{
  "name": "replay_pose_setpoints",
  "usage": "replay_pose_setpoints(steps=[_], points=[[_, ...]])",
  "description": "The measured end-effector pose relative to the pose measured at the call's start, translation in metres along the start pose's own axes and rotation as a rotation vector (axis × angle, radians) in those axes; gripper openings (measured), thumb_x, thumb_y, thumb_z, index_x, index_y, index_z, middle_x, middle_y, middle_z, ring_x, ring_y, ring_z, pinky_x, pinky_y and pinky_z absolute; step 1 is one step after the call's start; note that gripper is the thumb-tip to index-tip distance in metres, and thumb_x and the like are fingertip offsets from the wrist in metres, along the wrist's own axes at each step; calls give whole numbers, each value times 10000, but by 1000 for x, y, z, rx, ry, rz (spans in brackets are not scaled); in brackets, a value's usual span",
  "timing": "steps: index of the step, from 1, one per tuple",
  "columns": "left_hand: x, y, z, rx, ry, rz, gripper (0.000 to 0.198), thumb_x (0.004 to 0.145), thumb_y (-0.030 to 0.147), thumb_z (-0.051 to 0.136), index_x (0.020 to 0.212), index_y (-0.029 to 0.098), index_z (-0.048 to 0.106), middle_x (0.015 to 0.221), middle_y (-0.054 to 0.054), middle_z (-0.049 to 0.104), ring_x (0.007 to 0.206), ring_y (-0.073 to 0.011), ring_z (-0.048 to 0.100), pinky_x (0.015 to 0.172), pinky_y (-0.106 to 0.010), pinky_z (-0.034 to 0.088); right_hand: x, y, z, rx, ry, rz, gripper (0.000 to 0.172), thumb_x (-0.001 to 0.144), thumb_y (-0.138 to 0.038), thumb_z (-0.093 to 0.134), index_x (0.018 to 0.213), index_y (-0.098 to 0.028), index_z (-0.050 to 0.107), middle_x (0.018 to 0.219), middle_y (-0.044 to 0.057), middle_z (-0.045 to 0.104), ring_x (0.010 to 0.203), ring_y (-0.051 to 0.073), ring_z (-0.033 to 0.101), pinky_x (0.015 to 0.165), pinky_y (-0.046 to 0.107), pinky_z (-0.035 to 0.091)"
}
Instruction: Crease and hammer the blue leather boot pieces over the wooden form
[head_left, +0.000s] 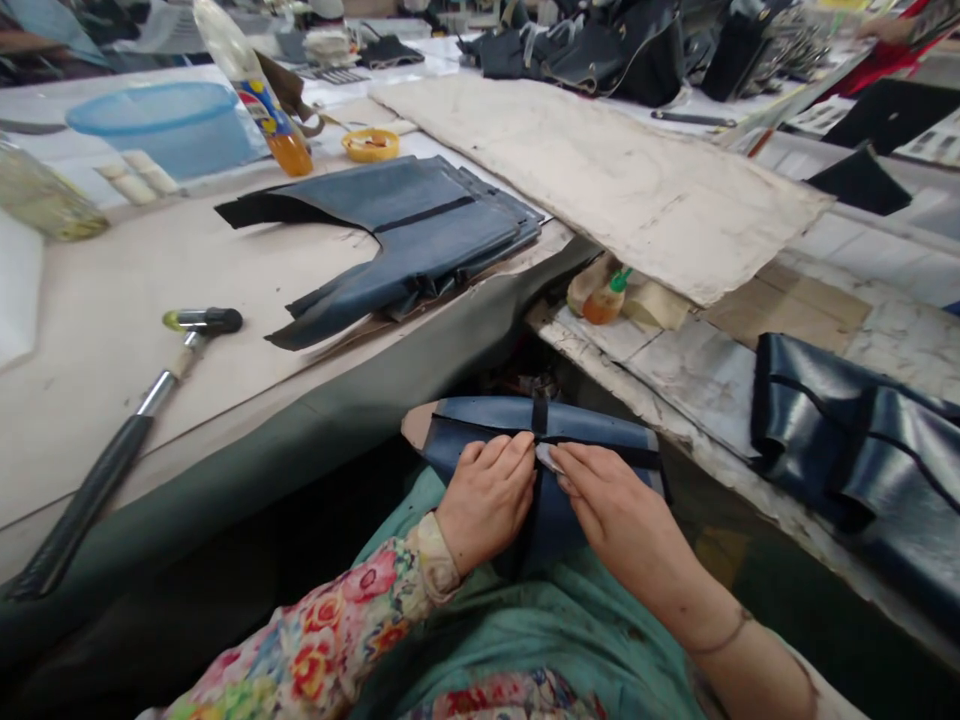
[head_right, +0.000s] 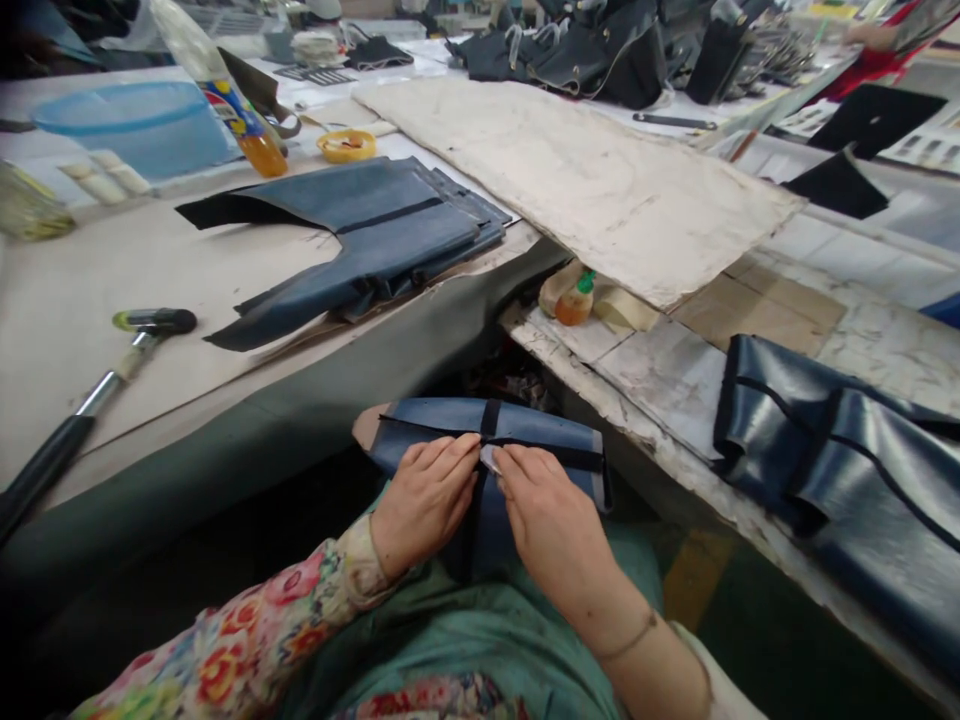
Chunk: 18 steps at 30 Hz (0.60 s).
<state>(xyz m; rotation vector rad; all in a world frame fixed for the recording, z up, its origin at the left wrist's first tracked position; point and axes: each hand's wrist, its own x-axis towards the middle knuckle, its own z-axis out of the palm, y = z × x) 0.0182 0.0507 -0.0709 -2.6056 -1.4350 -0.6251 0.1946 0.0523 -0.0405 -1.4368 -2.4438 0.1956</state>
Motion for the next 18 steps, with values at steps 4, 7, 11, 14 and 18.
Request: replay_pose_setpoints(steps=[4, 7, 11, 14, 18], points=[[4, -2, 0, -10, 18, -31, 274, 898, 223, 402, 1092, 133, 574, 1217, -70, 605, 1021, -190, 525, 811, -350, 377, 3, -7, 3, -78, 0, 14, 362, 864, -175, 408, 1192, -169, 562, 1172, 66, 629, 1070, 193, 562, 893, 356, 550], [5, -3, 0, -19, 26, -45, 263, 894, 224, 416, 1081, 136, 578, 1218, -60, 607, 1018, -186, 522, 812, -350, 378, 5, -8, 3, -89, 6, 6, 361, 859, -167, 421, 1193, -154, 559, 1167, 64, 631, 1069, 195, 561, 887, 362, 556], [3, -4, -1, -55, 20, -48, 269, 896, 228, 416, 1097, 143, 573, 1211, -45, 612, 1009, -181, 516, 815, -344, 377, 6, 3, -3, -18, 7, -64, 334, 873, -193, 419, 1166, -152, 575, 1139, 60, 644, 1060, 171, 568, 915, 350, 545], [1, -1, 0, -88, 0, -49, 288, 901, 237, 410, 1132, 156, 561, 1244, -43, 593, 1025, -179, 505, 812, -343, 380, 3, 11, -7, 14, -3, -102, 329, 877, -207, 424, 1165, -155, 575, 1137, 60, 646, 1056, 156, 572, 921, 334, 541], [-2, 1, 5, -86, 10, -40, 299, 899, 227, 410, 1148, 150, 557, 1277, -49, 572, 1033, -183, 495, 804, -348, 382, -3, 8, -5, -26, 32, -84, 338, 872, -196, 434, 1181, -156, 565, 1150, 67, 638, 1059, 165, 570, 907, 339, 547]])
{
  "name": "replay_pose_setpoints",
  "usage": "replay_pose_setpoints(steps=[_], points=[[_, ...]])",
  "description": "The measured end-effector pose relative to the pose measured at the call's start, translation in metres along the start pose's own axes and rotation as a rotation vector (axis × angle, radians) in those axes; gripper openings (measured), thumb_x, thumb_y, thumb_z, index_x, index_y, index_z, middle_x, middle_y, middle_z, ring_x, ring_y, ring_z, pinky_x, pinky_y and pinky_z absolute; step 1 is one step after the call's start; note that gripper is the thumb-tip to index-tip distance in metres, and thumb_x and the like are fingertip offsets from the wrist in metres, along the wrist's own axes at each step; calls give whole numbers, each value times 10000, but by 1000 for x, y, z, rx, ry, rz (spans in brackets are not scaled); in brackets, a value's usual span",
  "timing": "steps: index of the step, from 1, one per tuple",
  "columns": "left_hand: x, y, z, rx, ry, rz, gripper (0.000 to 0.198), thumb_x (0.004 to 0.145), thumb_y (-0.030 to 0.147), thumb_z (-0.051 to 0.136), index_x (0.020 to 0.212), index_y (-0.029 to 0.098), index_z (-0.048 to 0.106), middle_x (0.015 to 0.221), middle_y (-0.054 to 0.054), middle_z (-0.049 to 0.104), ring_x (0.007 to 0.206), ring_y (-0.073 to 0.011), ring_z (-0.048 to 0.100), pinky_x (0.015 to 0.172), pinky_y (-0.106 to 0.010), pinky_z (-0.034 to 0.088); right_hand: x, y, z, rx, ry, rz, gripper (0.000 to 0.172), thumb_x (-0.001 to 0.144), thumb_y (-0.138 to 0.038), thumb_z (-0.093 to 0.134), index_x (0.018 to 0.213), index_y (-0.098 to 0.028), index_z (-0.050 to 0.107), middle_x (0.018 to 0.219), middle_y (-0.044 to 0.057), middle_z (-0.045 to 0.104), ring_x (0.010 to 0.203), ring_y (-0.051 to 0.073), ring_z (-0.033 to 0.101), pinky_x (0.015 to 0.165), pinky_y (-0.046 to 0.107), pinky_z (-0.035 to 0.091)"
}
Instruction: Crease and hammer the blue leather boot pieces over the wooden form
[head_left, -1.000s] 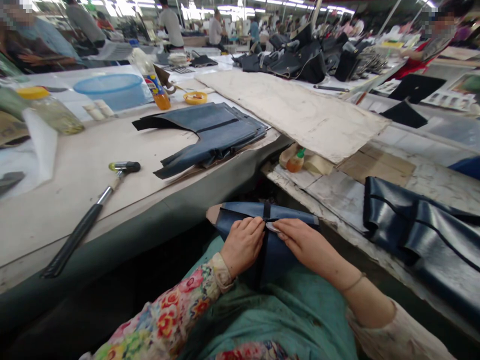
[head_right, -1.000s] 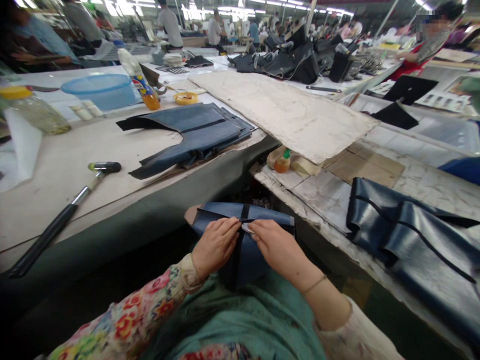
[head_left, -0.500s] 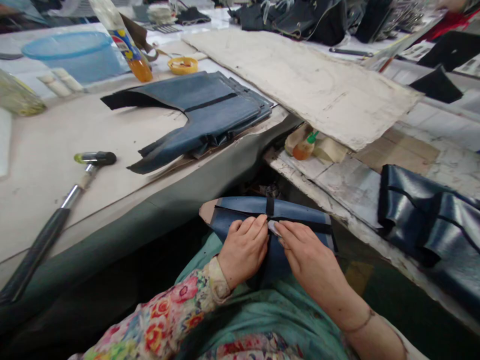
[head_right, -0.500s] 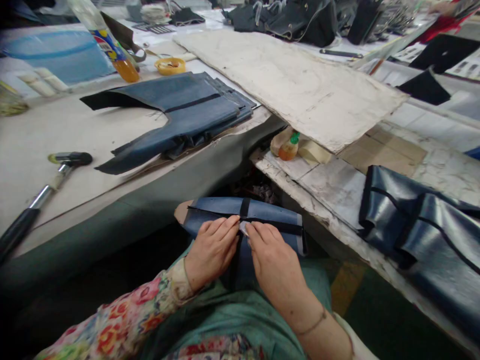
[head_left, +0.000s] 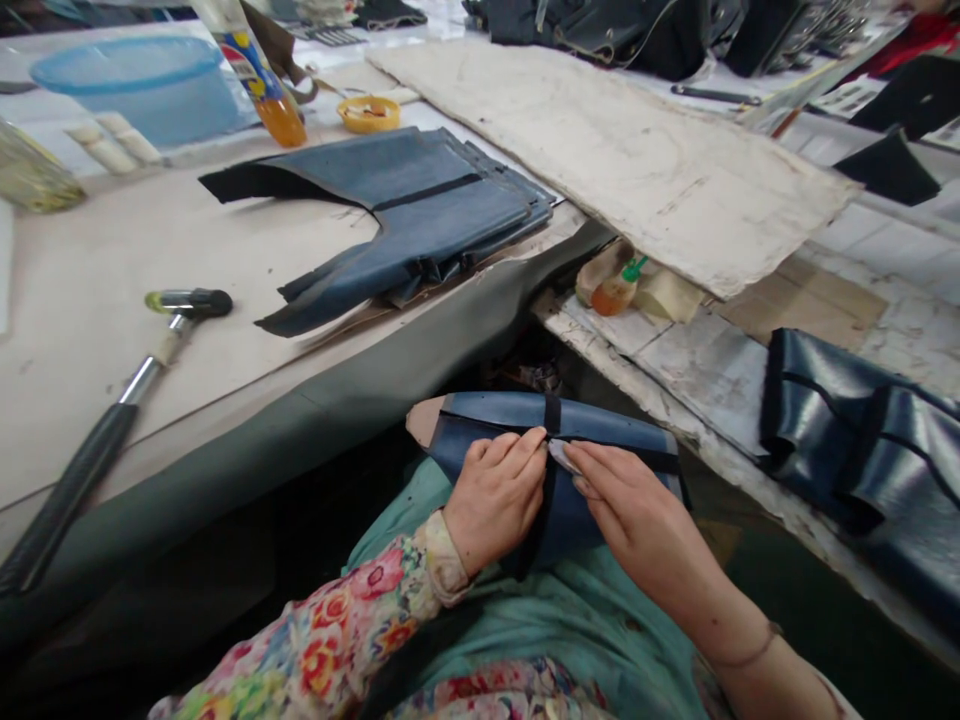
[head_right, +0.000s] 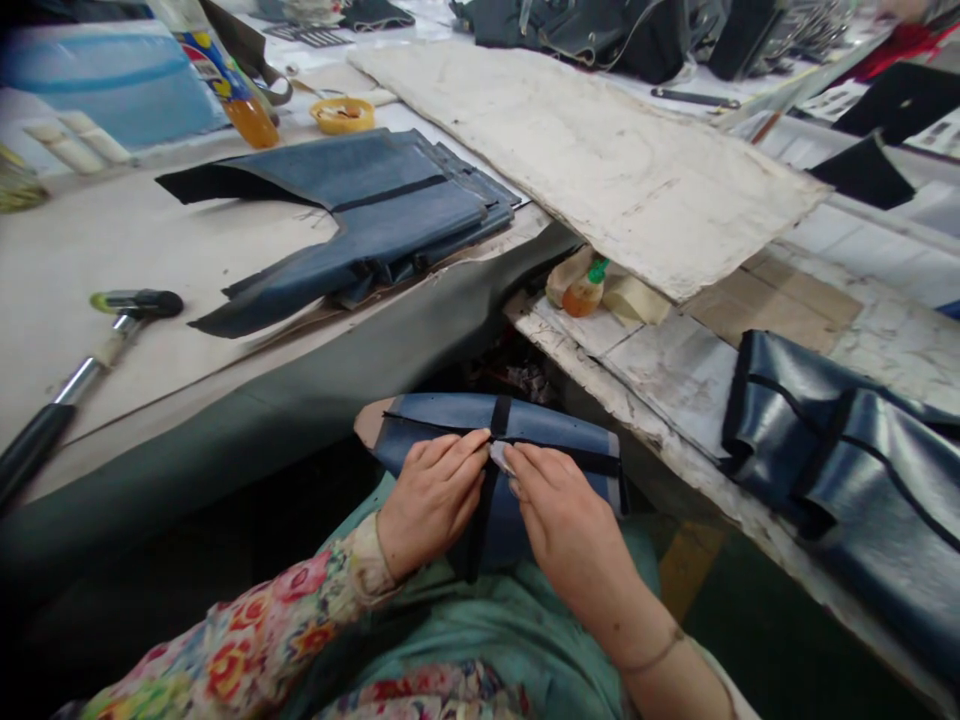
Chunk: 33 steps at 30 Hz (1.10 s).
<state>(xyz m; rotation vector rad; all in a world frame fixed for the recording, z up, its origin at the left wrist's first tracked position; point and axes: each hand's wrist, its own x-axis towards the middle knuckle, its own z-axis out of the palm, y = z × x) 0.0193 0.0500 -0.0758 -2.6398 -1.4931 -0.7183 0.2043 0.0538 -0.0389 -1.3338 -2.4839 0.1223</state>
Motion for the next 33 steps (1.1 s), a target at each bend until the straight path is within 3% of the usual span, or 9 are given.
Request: replay_pose_setpoints(steps=[7, 12, 23, 33], points=[[-5, -7, 0, 17, -52, 98, 349, 900, 204, 391, 1216, 134, 524, 1321, -29, 541, 1051, -182, 472, 819, -348, 367, -6, -11, 9, -104, 89, 12, 362, 838, -136, 469, 1189, -127, 555, 1145, 89, 635, 1031, 193, 577, 872, 353, 560], [1, -11, -9, 12, -136, 142, 354, 901, 207, 374, 1215, 124, 515, 1340, -26, 523, 1026, -182, 476, 786, -354, 374, -5, -11, 10, -154, 62, 17, 411, 813, -109, 487, 1221, -122, 531, 1164, 92, 624, 1038, 204, 567, 865, 350, 558], [22, -7, -18, 29, -226, 115, 279, 894, 254, 376, 1078, 140, 553, 1292, -79, 549, 963, -197, 510, 709, -343, 415, 16, -12, 4, -231, -3, 34, 361, 817, -120, 466, 1155, -139, 592, 1116, 69, 657, 957, 202, 591, 767, 330, 580], [6, -6, -18, 27, -208, 71, 358, 898, 245, 390, 1228, 162, 500, 1396, -29, 468, 1049, -197, 481, 754, -366, 419, 2, -1, -7, -367, -13, -11, 379, 808, -126, 501, 1177, -138, 581, 1148, 70, 647, 979, 200, 583, 771, 321, 568]])
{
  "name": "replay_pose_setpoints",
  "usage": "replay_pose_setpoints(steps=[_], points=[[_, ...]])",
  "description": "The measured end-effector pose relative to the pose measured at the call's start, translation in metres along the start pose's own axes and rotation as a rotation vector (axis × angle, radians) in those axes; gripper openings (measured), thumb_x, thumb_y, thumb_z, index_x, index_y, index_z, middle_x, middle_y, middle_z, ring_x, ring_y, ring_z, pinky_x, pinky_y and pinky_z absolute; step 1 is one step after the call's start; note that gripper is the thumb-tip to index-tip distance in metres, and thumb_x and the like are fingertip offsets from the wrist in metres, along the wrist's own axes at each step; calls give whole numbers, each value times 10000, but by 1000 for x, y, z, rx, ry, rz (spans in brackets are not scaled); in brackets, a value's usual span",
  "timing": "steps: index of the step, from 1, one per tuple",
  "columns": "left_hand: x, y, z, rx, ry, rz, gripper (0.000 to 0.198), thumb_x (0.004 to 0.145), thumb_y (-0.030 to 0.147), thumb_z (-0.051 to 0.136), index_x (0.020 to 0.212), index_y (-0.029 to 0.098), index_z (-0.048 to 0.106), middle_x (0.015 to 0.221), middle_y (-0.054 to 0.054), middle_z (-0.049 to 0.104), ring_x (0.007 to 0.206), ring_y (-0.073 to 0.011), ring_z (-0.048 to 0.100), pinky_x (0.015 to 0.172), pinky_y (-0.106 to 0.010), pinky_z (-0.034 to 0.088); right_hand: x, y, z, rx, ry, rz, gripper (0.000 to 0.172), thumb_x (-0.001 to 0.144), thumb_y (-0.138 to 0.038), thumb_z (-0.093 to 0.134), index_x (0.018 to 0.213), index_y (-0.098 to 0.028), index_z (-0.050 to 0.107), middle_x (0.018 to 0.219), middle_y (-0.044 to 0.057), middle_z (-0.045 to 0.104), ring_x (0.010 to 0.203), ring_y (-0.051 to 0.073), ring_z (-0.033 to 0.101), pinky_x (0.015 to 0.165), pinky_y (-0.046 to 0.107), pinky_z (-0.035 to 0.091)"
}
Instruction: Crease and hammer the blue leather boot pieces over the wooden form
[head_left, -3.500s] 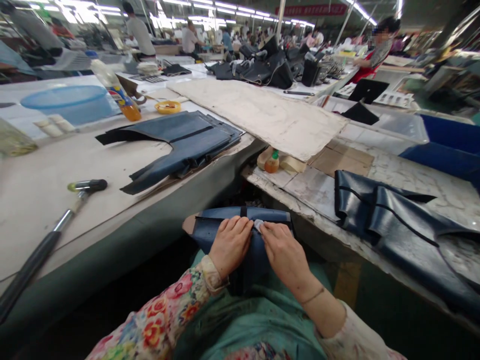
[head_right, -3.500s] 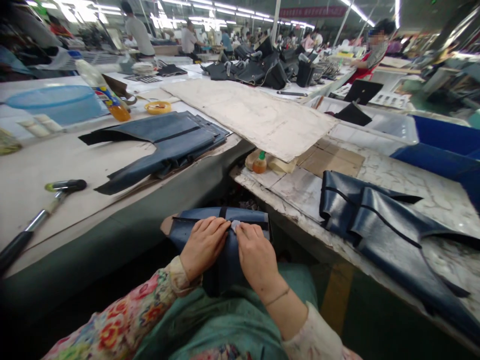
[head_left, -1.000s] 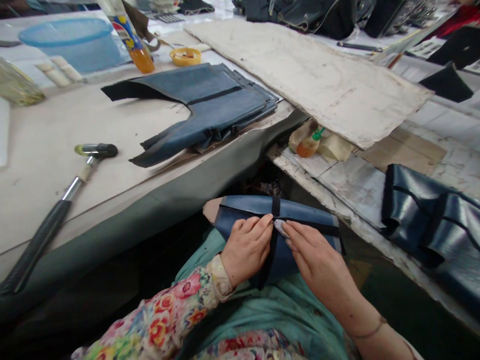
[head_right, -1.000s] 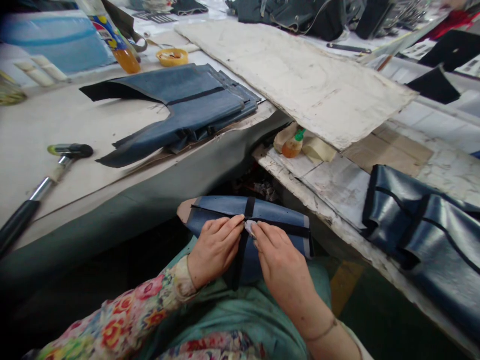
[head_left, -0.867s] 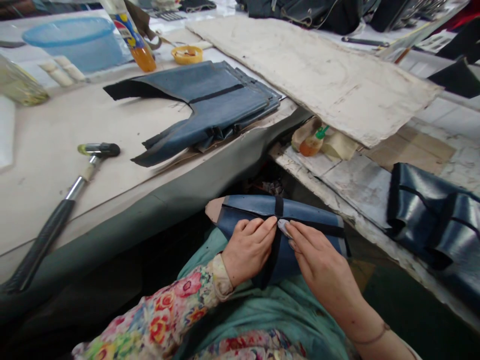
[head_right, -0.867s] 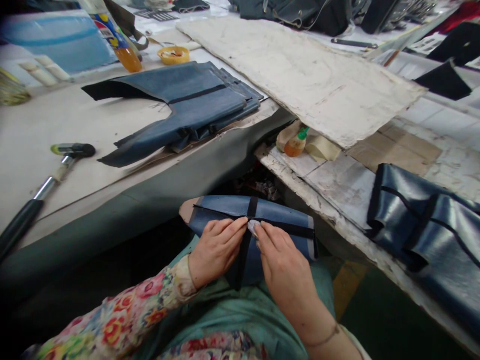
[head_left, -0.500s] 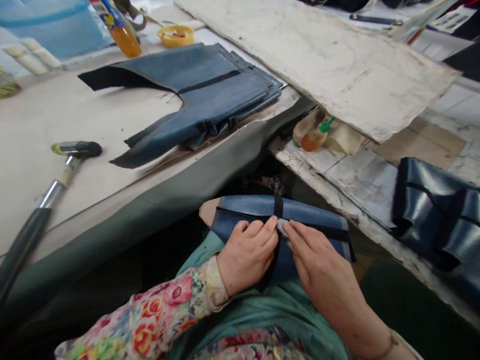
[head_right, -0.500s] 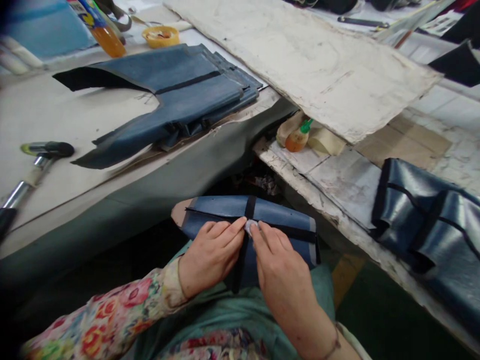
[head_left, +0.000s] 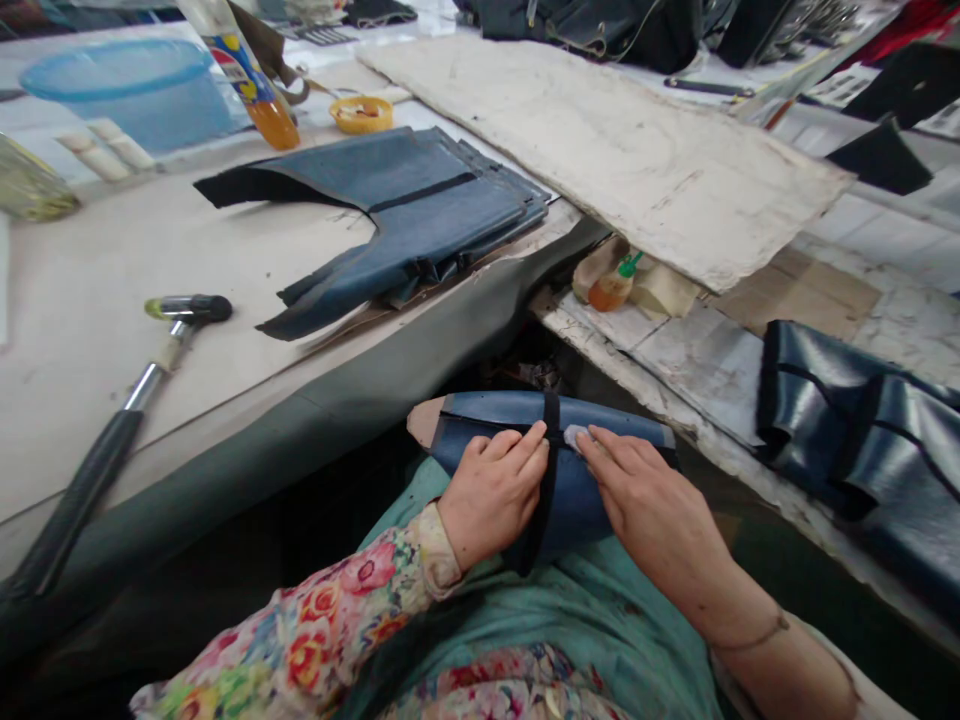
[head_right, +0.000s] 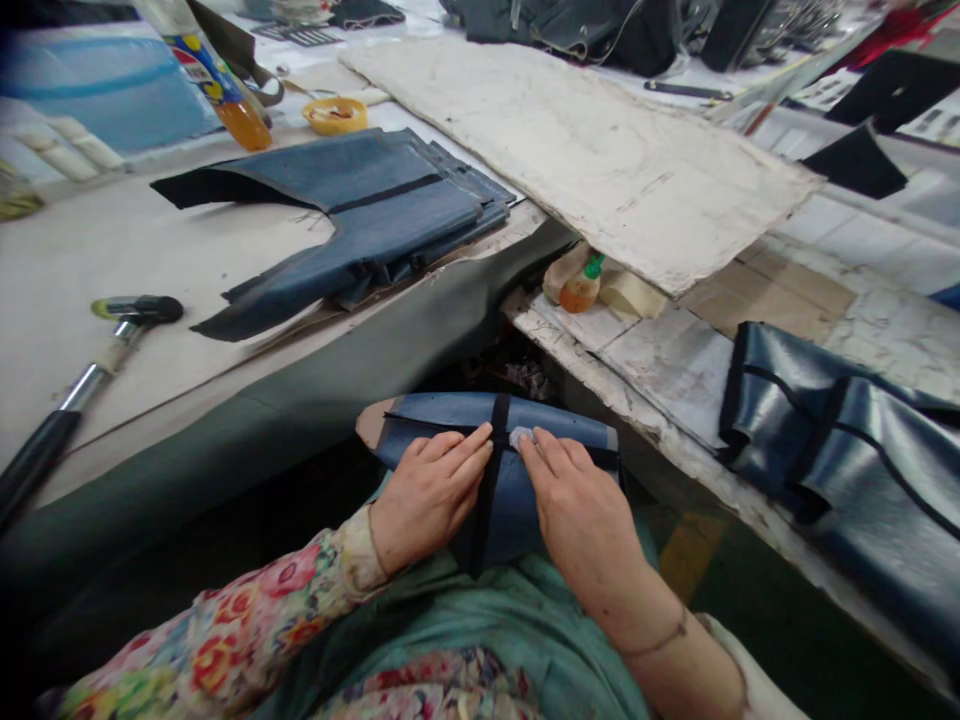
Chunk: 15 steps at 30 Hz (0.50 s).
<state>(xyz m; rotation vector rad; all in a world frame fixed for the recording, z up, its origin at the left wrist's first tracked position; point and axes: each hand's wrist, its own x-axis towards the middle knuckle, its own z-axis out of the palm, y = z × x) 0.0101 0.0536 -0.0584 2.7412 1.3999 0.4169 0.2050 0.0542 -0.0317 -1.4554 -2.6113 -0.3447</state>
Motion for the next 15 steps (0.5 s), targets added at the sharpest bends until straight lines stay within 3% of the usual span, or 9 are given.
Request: replay_pose_setpoints(steps=[4, 8, 15], points=[[-7, -2, 2, -3, 63, -36, 350, 898, 235, 400, 1225, 187, 516, 1352, -38, 516, 1030, -194, 497, 741, -365, 429, -11, 8, -4, -14, -26, 17, 374, 818, -127, 476, 1175, -151, 583, 1154, 79, 645, 986, 204, 582, 763, 336, 563], [-16, -8, 3, 12, 126, -128, 340, 895, 222, 412, 1213, 181, 526, 1322, -54, 543, 1028, -212, 506, 769, -368, 437, -14, 18, -6, 62, -25, -23, 361, 828, -130, 459, 1163, -162, 588, 1153, 66, 647, 1024, 196, 563, 857, 356, 538], [-23, -5, 6, 19, 185, -197, 351, 901, 223, 414, 1233, 191, 521, 1313, -39, 552, 1064, -210, 501, 816, -374, 436, 13, 8, -15, 278, -73, -147, 336, 880, -190, 411, 1173, -203, 574, 1188, 8, 627, 1061, 157, 527, 944, 340, 497]])
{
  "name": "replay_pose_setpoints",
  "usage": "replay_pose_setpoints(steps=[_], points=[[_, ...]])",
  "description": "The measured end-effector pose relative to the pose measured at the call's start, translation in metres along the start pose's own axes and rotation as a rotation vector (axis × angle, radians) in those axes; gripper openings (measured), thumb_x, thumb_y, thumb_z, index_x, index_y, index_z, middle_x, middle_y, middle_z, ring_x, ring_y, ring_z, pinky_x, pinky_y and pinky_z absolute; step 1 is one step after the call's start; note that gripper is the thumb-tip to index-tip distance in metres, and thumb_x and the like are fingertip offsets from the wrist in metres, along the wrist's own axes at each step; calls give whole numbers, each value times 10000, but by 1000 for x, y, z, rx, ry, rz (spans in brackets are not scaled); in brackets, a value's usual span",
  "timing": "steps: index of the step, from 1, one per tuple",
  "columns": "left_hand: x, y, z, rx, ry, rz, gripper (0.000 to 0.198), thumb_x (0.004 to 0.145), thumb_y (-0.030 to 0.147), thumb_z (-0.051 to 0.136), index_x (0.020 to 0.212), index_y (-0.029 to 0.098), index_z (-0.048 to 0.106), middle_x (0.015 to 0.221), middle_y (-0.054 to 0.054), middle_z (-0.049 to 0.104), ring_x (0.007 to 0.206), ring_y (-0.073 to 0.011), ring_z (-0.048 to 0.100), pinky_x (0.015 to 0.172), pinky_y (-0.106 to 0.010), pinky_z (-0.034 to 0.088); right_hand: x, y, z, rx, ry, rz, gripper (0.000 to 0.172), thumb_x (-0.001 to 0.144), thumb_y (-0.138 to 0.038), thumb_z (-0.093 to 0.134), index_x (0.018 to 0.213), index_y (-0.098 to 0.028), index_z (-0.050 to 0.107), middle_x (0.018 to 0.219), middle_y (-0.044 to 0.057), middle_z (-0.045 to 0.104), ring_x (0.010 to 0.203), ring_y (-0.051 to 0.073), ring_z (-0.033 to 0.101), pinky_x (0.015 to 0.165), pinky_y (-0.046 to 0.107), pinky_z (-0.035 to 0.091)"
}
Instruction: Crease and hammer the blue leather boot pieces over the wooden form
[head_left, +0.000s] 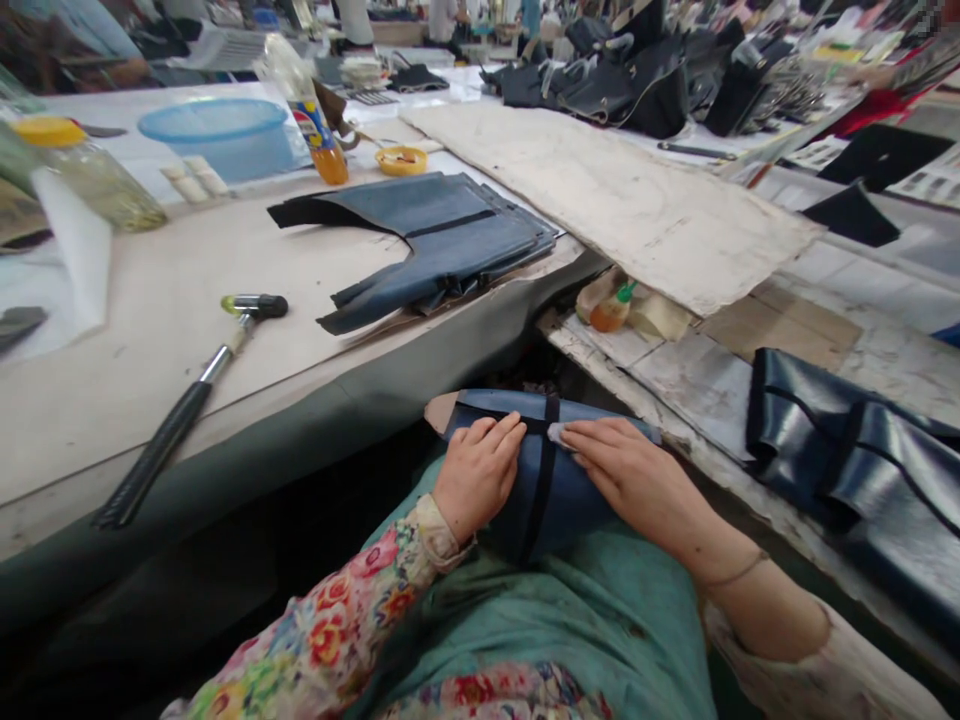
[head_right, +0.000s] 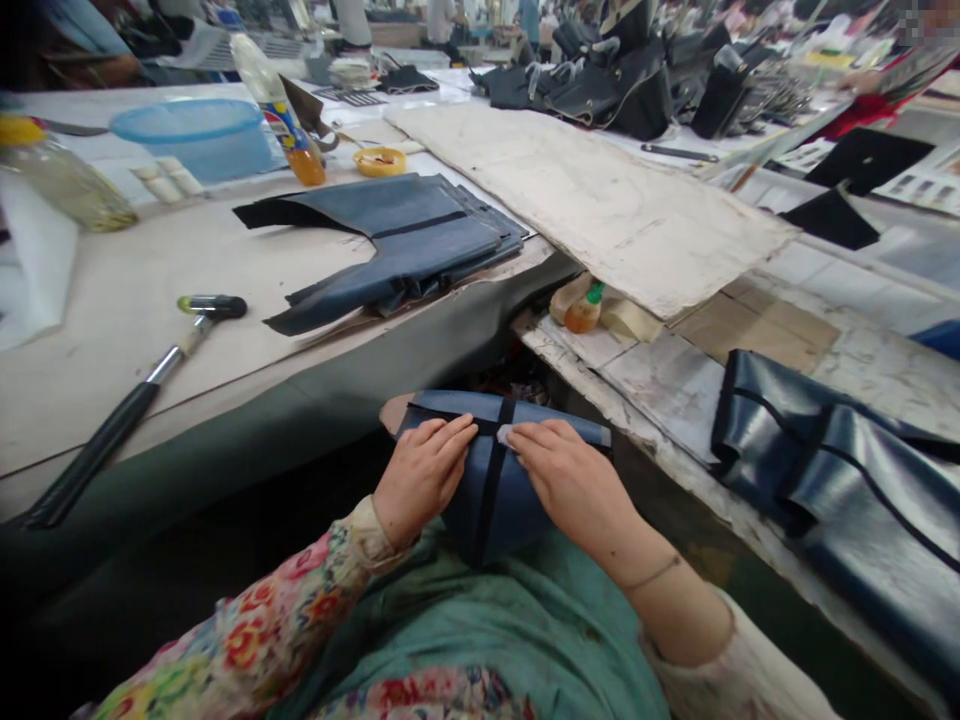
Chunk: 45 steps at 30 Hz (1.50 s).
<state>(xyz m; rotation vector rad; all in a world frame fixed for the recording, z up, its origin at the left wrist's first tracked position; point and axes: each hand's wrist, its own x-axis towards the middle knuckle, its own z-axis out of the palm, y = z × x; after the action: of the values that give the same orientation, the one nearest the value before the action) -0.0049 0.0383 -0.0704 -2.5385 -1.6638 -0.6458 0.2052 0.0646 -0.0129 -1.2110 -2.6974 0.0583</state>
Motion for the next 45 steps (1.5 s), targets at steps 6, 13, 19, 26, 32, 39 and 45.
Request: replay_pose_setpoints(steps=[6, 13, 19, 26, 32, 39, 45], points=[[-3, -4, 3, 6, 20, -19, 350, 901, 234, 424, 1235, 199, 524, 1316, -41, 550, 1069, -201, 504, 837, -363, 418, 27, -9, 15, 54, -17, -45, 307, 898, -261, 402, 1102, -208, 626, 1150, 10, 649, 1026, 163, 541, 919, 334, 506], [-10, -20, -1, 64, 45, -68, 359, 909, 260, 419, 1246, 203, 527, 1289, -30, 574, 1065, -201, 510, 859, -371, 402, 45, -21, 30, 104, -40, -33, 326, 906, -263, 377, 1137, -216, 604, 1181, 17, 632, 1031, 166, 535, 922, 334, 495], [-13, -38, -8, 126, 70, -117, 352, 908, 262, 420, 1228, 187, 547, 1245, -48, 604, 1039, -207, 533, 813, -363, 428, 65, -33, 31, 82, -66, -46, 340, 906, -252, 367, 1157, -213, 592, 1161, 34, 641, 1027, 182, 546, 885, 333, 511], [-16, -47, -7, 50, 40, -226, 402, 904, 325, 424, 1238, 119, 515, 1268, -106, 572, 1085, -231, 522, 878, -382, 451, 94, -50, 38, 76, -127, -69, 381, 920, -250, 310, 1198, -177, 559, 1229, 44, 607, 1084, 194, 533, 896, 343, 513], [-13, -42, -11, 64, 29, -267, 441, 884, 367, 450, 1229, 98, 509, 1219, -134, 591, 1044, -257, 542, 852, -403, 477, 104, -52, 38, 62, -96, -96, 344, 909, -227, 342, 1147, -176, 585, 1172, 61, 626, 1059, 191, 531, 907, 348, 506], [-11, -41, -16, 93, -42, -210, 428, 909, 337, 401, 1253, 106, 508, 1223, -118, 583, 1048, -251, 521, 851, -398, 479, 78, -31, 26, -43, -82, -101, 319, 894, -234, 398, 1146, -196, 592, 1107, 66, 637, 1021, 192, 536, 854, 329, 526], [-9, -41, -16, 131, -59, -188, 401, 914, 319, 391, 1274, 186, 509, 1230, -113, 566, 1066, -260, 507, 828, -406, 477, 43, -8, 17, -169, -49, -138, 331, 864, -189, 455, 1170, -179, 581, 1113, 71, 633, 1006, 189, 543, 857, 322, 528]])
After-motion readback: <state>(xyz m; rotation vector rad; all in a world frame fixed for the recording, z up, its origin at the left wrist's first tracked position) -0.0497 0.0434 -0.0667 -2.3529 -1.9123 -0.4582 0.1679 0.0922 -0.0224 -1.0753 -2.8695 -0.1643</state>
